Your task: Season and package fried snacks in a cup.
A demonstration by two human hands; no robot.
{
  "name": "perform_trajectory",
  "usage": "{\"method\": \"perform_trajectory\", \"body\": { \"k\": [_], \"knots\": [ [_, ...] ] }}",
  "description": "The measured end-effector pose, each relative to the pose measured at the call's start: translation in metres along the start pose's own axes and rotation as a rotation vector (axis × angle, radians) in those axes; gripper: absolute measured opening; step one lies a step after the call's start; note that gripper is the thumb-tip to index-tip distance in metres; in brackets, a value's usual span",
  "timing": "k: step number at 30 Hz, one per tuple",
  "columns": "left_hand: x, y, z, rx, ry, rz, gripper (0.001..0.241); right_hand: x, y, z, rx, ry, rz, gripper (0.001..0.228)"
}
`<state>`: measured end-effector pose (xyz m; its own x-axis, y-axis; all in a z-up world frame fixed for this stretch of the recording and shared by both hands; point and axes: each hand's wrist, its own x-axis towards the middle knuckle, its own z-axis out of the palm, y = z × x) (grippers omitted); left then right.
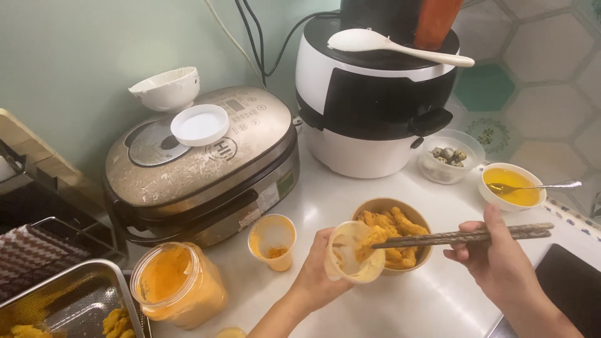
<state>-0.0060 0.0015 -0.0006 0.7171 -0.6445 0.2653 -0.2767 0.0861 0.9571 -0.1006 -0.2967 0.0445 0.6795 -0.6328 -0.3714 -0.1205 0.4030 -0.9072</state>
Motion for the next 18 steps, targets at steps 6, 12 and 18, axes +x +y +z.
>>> {"method": "perform_trajectory", "body": {
  "k": [6,12,18],
  "knots": [
    [0.001,0.011,0.003,-0.003,-0.022,-0.124,0.076,-0.009,-0.004,0.0,-0.02,0.014,-0.024,0.059],
    [-0.002,0.001,-0.008,0.079,0.117,-0.106,0.077,0.003,-0.047,-0.018,-0.105,0.066,-0.415,0.044],
    [-0.004,-0.008,-0.008,0.102,0.142,-0.13,0.079,0.011,-0.067,-0.011,-0.511,0.012,-0.409,0.042]
  ]
}}
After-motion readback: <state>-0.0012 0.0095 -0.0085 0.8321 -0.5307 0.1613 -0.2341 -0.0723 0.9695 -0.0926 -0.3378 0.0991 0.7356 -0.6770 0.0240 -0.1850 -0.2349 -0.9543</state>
